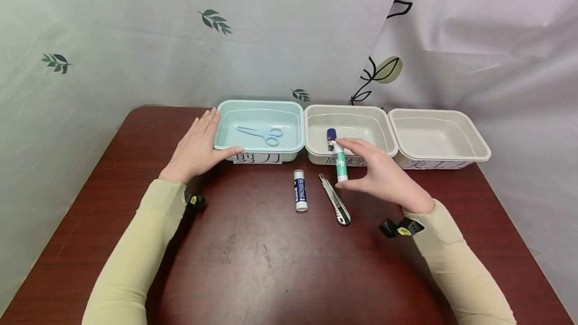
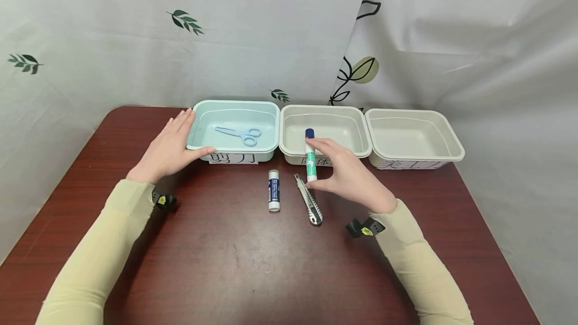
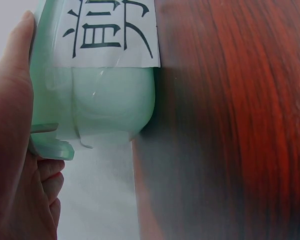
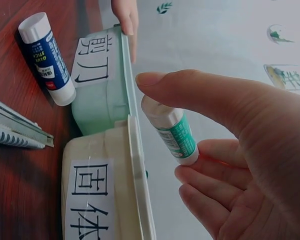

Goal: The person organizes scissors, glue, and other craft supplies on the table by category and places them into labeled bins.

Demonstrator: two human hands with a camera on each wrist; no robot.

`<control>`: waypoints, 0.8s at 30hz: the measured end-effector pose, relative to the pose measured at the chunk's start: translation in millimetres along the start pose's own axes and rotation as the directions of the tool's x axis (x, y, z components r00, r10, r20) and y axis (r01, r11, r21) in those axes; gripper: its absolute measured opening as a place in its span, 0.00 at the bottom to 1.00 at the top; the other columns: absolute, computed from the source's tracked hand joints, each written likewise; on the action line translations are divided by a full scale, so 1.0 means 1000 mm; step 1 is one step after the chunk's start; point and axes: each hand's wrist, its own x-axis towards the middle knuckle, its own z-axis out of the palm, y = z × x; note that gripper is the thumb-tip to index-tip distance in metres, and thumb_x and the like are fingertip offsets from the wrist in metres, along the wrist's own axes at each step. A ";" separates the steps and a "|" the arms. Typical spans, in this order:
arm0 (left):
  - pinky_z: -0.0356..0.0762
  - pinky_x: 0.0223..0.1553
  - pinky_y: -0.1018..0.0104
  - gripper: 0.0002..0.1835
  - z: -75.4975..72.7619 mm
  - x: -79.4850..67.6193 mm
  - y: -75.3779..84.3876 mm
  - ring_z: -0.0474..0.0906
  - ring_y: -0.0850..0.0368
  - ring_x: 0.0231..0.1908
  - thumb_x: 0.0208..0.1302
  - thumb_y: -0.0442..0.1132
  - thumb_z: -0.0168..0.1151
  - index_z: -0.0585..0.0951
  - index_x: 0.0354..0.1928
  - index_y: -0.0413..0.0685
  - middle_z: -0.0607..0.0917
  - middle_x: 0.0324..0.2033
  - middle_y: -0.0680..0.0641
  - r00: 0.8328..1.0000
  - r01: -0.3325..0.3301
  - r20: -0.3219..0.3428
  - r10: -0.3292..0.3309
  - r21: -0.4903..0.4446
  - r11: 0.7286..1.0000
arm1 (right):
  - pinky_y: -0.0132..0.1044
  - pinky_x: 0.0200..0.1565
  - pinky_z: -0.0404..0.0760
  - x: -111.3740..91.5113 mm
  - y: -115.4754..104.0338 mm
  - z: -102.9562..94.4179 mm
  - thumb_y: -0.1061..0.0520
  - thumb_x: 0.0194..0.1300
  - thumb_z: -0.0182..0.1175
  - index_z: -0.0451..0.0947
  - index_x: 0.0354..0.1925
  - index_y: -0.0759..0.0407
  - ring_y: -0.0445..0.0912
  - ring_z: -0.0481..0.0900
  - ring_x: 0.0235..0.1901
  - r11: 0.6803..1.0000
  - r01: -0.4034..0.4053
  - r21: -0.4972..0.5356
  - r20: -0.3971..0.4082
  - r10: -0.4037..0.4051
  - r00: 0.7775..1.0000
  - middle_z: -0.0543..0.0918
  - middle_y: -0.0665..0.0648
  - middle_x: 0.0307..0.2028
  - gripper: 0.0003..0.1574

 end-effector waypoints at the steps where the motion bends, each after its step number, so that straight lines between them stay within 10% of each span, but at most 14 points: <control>1: 0.35 0.68 0.55 0.60 0.000 0.000 0.000 0.37 0.51 0.70 0.52 0.76 0.48 0.43 0.73 0.40 0.44 0.72 0.44 1.000 -0.001 -0.001 0.001 0.001 1.000 | 0.43 0.59 0.66 0.000 0.001 0.000 0.45 0.42 0.76 0.64 0.67 0.53 0.45 0.66 0.60 1.000 -0.005 0.000 0.000 0.005 1.000 0.69 0.50 0.61 0.56; 24: 0.36 0.68 0.55 0.60 0.000 0.000 0.000 0.38 0.50 0.70 0.52 0.76 0.49 0.44 0.72 0.39 0.46 0.71 0.42 1.000 -0.004 -0.010 0.004 -0.004 1.000 | 0.47 0.58 0.67 -0.003 0.016 -0.005 0.43 0.42 0.76 0.64 0.67 0.52 0.47 0.66 0.60 0.995 -0.100 -0.001 -0.016 0.100 0.995 0.69 0.51 0.62 0.56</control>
